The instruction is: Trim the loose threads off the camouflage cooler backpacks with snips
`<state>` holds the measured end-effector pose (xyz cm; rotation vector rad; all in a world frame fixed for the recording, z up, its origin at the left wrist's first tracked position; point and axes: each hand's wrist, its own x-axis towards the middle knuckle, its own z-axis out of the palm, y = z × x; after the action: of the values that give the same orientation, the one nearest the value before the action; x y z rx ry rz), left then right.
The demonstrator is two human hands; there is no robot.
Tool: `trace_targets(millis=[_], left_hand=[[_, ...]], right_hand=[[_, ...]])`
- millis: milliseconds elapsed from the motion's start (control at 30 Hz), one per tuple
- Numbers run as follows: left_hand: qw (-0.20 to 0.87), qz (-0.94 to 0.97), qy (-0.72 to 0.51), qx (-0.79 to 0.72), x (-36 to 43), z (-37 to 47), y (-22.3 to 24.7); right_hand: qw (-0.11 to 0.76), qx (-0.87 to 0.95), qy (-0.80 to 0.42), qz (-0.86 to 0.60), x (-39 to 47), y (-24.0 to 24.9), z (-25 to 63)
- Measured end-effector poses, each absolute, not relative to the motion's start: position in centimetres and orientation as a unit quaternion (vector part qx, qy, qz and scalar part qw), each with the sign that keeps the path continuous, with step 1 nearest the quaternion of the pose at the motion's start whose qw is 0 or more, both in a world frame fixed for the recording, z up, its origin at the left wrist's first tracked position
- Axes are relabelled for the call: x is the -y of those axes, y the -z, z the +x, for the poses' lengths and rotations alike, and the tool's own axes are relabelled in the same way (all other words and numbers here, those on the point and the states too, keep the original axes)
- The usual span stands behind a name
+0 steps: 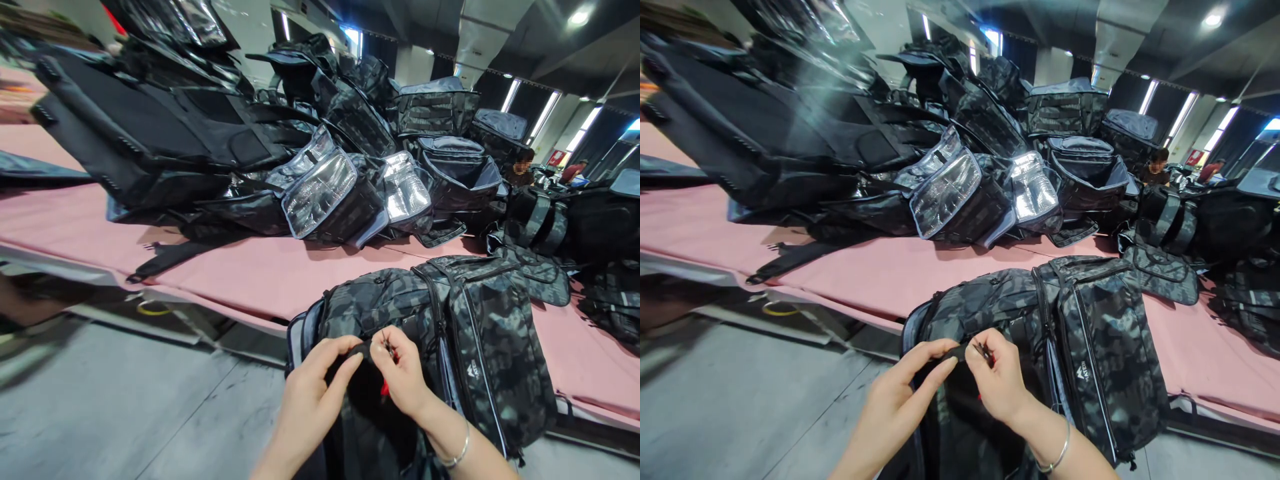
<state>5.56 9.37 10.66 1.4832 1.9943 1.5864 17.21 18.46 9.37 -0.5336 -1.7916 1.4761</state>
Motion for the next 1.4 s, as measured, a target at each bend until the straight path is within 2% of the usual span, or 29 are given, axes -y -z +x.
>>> trace_targets(millis=[100,200,400,533,867,1067,1400], left_hand=[[0.176,0.397,-0.573,-0.695,-9.7,5.1,-10.9],[0.218,0.332,-0.615,-0.681,-9.8,4.9,-10.9],[0.226,0.271,-0.666,-0.657,-10.1,5.6,-11.1],[0.213,0.270,-0.672,-0.656,-10.1,5.9,-11.2],[0.223,0.291,-0.654,-0.661,-9.6,5.7,-10.9],[0.222,0.282,-0.670,-0.649,-9.6,5.7,-11.2],[0.216,0.270,-0.680,-0.647,-9.7,5.9,-10.8]], right_hand=[[0.364,0.693,-0.577,-0.232,-18.7,-9.4,17.1],[0.406,0.705,-0.516,-0.269,-18.8,-9.5,17.9],[0.462,0.800,-0.302,-0.238,-18.4,-9.3,19.5],[0.463,0.829,-0.236,-0.206,-18.4,-8.9,19.4],[0.427,0.858,-0.211,-0.193,-19.1,-9.7,19.1],[0.451,0.833,-0.256,-0.191,-18.9,-9.6,19.3],[0.465,0.833,-0.218,-0.205,-18.8,-9.7,19.4]])
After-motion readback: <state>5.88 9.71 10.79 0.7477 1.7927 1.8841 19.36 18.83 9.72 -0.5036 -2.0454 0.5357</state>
